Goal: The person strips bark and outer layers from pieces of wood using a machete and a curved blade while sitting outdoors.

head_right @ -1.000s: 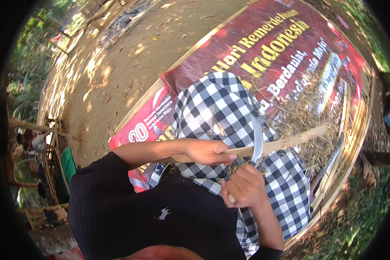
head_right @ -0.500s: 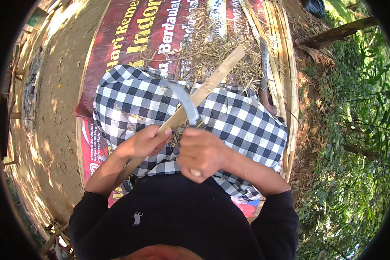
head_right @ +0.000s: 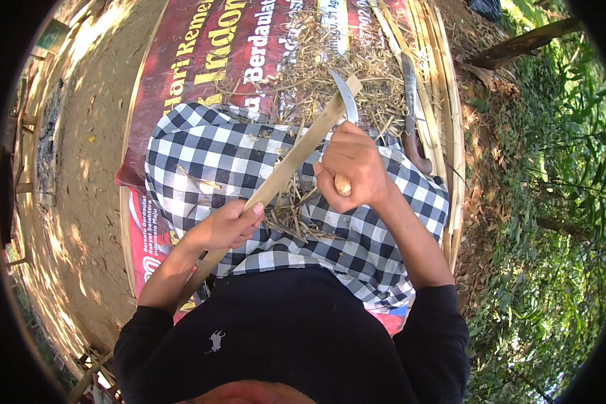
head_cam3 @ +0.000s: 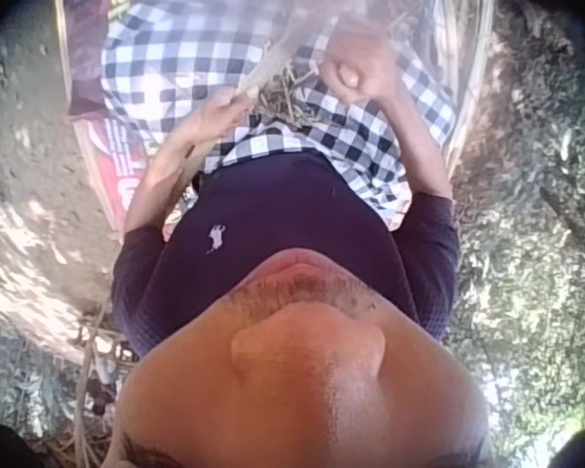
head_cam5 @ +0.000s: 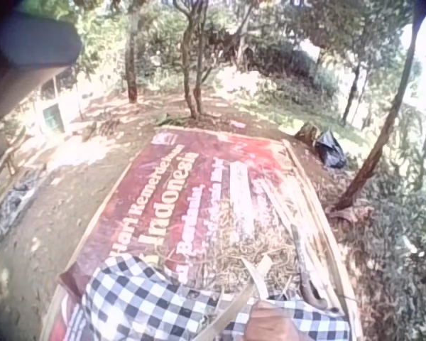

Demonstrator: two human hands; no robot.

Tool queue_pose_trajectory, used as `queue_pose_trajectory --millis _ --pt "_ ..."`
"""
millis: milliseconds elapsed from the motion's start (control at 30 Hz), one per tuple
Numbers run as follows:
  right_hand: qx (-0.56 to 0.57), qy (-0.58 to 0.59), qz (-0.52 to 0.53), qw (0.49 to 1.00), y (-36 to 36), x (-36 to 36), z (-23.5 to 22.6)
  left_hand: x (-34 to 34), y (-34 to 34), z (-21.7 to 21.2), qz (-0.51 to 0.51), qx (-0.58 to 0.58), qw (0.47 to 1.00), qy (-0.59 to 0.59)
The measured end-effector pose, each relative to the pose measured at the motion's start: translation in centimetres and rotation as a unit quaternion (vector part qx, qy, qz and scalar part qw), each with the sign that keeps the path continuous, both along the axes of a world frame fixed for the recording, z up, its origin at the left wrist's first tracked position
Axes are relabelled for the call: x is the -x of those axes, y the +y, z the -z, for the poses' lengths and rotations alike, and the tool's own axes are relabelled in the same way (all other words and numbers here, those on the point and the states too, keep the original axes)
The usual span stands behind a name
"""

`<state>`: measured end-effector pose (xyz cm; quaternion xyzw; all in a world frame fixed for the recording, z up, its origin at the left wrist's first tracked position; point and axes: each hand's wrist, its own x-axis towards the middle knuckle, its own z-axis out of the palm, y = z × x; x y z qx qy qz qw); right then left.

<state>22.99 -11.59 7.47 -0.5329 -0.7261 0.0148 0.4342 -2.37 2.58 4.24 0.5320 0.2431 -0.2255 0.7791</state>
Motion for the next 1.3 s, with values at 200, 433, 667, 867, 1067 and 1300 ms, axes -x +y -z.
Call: queue_pose_trajectory --millis 200,433,667,867,1067,1300 --pt "0.006 0.085 -0.133 0.987 -1.0 3.3 0.0 0.4 -0.2 1.3 -0.001 -0.16 0.986 -0.039" --pt "0.039 0.009 -0.172 0.984 -1.5 6.3 -0.2 -1.6 -1.9 0.0 0.024 -0.239 0.963 -0.118" --pt "0.039 0.037 -0.134 0.99 -2.9 5.3 0.2 -2.4 -2.3 0.9 0.063 -0.213 0.971 -0.089" --pt "0.034 0.023 -0.063 0.997 -3.8 1.6 0.8 -1.5 -1.7 1.1 0.066 -0.178 0.98 -0.06" --pt "0.014 -0.041 -0.057 0.997 -3.2 -1.2 1.3 -1.5 -1.9 1.0 0.05 -0.183 0.98 -0.06" --pt "0.043 -0.013 -0.069 0.997 -4.5 0.2 1.4 -1.3 -1.6 0.8 0.056 -0.178 0.982 -0.036"
